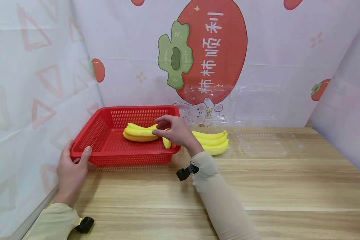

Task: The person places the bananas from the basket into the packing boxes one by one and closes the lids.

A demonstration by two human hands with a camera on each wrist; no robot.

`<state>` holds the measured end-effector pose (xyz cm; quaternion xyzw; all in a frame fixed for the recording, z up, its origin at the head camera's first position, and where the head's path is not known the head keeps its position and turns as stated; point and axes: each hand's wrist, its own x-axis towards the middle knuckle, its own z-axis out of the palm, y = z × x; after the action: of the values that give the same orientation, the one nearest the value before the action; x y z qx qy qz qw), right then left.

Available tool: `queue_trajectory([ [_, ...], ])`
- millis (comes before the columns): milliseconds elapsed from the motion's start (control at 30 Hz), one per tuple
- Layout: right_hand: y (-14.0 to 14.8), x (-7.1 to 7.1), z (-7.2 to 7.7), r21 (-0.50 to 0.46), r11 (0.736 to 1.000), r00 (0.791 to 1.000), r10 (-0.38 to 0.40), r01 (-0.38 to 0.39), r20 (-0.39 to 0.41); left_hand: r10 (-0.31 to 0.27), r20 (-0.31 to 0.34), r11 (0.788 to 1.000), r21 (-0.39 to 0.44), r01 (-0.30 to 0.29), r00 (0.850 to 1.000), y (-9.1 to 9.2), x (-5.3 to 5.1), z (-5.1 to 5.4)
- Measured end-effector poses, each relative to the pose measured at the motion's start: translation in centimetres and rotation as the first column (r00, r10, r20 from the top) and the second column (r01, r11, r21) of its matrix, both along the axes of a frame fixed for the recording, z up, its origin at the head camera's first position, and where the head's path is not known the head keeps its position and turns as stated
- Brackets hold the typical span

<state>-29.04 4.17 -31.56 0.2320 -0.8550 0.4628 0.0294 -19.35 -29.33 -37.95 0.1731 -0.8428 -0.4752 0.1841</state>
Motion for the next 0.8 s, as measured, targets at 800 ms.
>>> queue_trajectory([
  [800, -0.56, 0.14, -0.16, 0.085, 0.996, 1.0, -0.007, 0.004, 0.029, 0.005, -0.029, 1.0, 0.008, -0.005, 1.0, 0.2, 0.12, 0.24],
])
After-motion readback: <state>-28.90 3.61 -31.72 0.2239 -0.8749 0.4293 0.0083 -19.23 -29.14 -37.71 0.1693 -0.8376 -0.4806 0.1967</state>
